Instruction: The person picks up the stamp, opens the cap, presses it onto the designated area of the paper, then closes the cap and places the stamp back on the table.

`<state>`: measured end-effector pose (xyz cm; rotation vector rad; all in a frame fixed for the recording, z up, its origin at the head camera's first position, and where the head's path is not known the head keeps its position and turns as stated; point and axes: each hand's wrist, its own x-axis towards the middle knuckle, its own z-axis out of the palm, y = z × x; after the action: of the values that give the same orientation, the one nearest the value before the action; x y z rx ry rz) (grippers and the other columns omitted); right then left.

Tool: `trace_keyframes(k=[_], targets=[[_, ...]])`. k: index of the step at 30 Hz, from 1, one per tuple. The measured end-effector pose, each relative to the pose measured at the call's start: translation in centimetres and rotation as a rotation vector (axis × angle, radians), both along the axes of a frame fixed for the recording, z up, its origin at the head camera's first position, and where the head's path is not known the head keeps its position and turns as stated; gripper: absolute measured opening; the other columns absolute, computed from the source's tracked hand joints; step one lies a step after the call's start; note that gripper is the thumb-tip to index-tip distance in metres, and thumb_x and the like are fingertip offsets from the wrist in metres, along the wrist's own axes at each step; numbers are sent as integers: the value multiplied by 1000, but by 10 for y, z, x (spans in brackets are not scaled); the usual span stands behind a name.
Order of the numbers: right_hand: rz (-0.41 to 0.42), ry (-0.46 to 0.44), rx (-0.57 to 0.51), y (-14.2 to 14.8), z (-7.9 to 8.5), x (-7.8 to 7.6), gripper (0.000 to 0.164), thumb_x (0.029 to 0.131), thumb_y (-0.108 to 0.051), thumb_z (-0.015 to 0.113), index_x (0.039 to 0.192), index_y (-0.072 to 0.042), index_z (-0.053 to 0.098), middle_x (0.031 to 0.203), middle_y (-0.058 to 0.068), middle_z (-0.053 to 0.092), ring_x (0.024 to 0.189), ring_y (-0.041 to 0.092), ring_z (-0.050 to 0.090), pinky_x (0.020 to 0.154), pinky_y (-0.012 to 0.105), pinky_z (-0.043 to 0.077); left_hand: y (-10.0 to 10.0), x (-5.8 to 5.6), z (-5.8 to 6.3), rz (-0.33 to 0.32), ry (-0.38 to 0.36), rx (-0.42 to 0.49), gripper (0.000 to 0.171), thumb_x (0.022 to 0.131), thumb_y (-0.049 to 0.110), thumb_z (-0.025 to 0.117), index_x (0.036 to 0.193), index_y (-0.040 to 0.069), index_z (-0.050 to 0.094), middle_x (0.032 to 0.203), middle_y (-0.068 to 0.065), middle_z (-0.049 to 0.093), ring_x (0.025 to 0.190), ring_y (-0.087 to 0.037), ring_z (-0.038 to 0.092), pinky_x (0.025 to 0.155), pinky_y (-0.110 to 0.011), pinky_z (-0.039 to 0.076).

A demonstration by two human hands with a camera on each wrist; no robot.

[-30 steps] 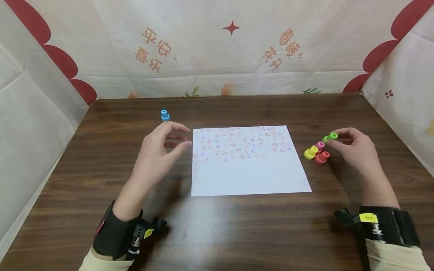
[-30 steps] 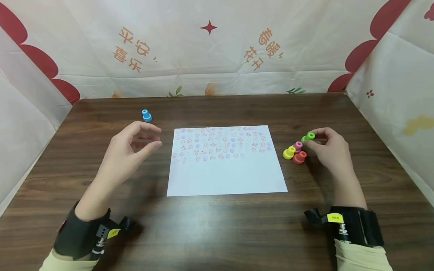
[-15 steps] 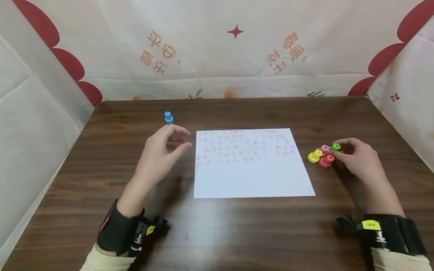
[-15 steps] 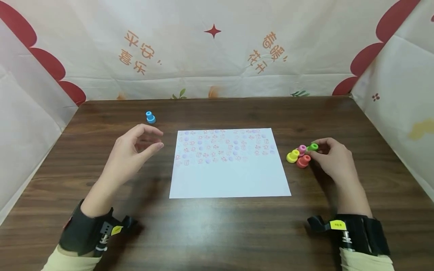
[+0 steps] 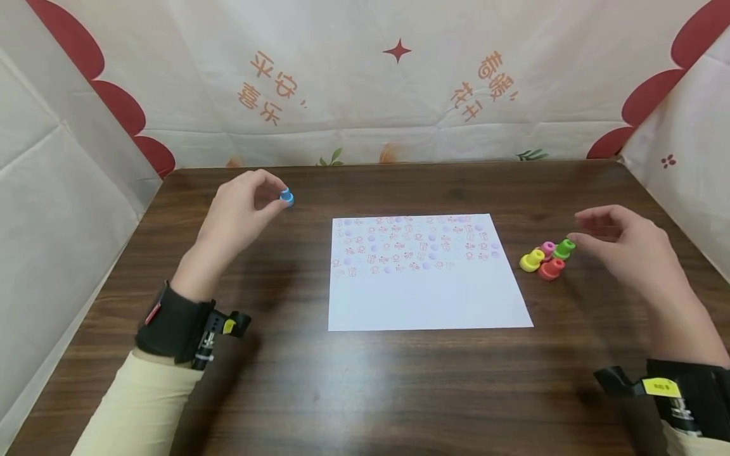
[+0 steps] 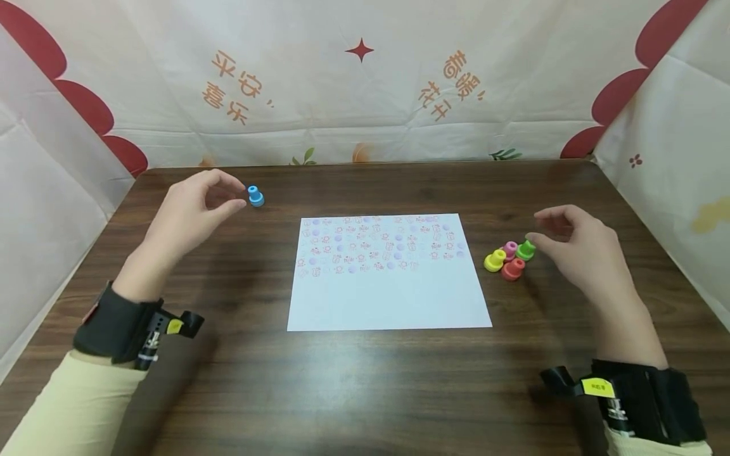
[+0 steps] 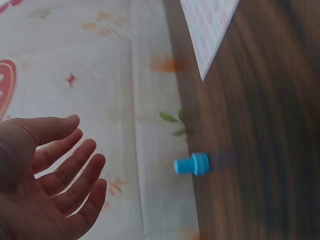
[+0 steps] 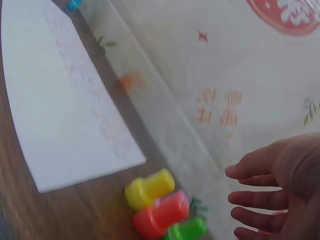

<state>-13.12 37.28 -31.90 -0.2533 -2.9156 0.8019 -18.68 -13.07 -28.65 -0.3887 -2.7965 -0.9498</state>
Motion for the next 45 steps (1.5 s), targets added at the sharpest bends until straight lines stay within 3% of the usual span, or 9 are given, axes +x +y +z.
trace_keyframes(k=[5,12,18,22,26,29,33,37,45], targets=[[59,12,4,-22,14,4,61,90,-48,57,127,-1,50,124,33,54,113,49,48,81,69,42,-8,-20,-3,41,-57,-97,27,93,19,61,117,6,60,114,-15,62,106,-33,53,89,-53,46],[156,14,-5,-49,24,10,57,87,-48,62,124,-6,54,123,28,57,113,46,50,82,67,42,-7,-45,-11,81,-128,-245,39,96,18,57,133,8,53,140,-19,49,121,-38,48,97,-56,45],[213,4,3,-68,27,14,50,87,-43,66,122,-8,57,123,23,58,109,43,51,78,62,48,3,-66,-24,26,-252,-393,47,98,17,52,143,9,41,150,-20,35,132,-40,36,102,-55,41],[248,-6,13,-77,26,14,45,86,-35,69,121,-9,59,121,24,58,105,42,52,73,57,52,5,-72,-31,2,-329,-445,50,99,15,50,146,6,35,152,-21,31,133,-40,34,100,-53,42],[272,9,10,-83,23,14,40,86,-29,70,118,-7,61,117,25,61,105,41,53,76,59,49,7,-73,-34,31,-336,-432,43,99,10,49,141,6,44,138,-21,48,112,-37,52,84,-47,47],[289,30,11,-87,22,15,36,85,-22,72,116,-6,62,115,24,63,105,42,56,77,62,50,7,-71,-33,47,-319,-424,31,97,7,51,128,7,55,121,-18,59,96,-33,56,78,-44,49],[311,28,11,-91,22,18,36,85,-21,72,115,-5,62,115,25,63,105,43,57,81,66,50,7,-65,-30,44,-318,-422,19,96,8,53,114,6,60,110,-16,60,93,-33,57,78,-46,52],[330,12,8,-96,24,20,38,85,-25,72,116,-6,61,117,24,62,106,42,57,83,66,49,7,-57,-27,44,-282,-392,17,95,11,57,111,7,60,108,-15,61,92,-33,57,78,-48,52],[392,105,3,-114,27,23,31,84,-17,74,111,-7,65,101,16,64,91,34,57,74,56,52,24,-29,-7,23,-152,-136,22,92,21,64,111,10,61,105,-10,65,88,-25,58,77,-44,53]])
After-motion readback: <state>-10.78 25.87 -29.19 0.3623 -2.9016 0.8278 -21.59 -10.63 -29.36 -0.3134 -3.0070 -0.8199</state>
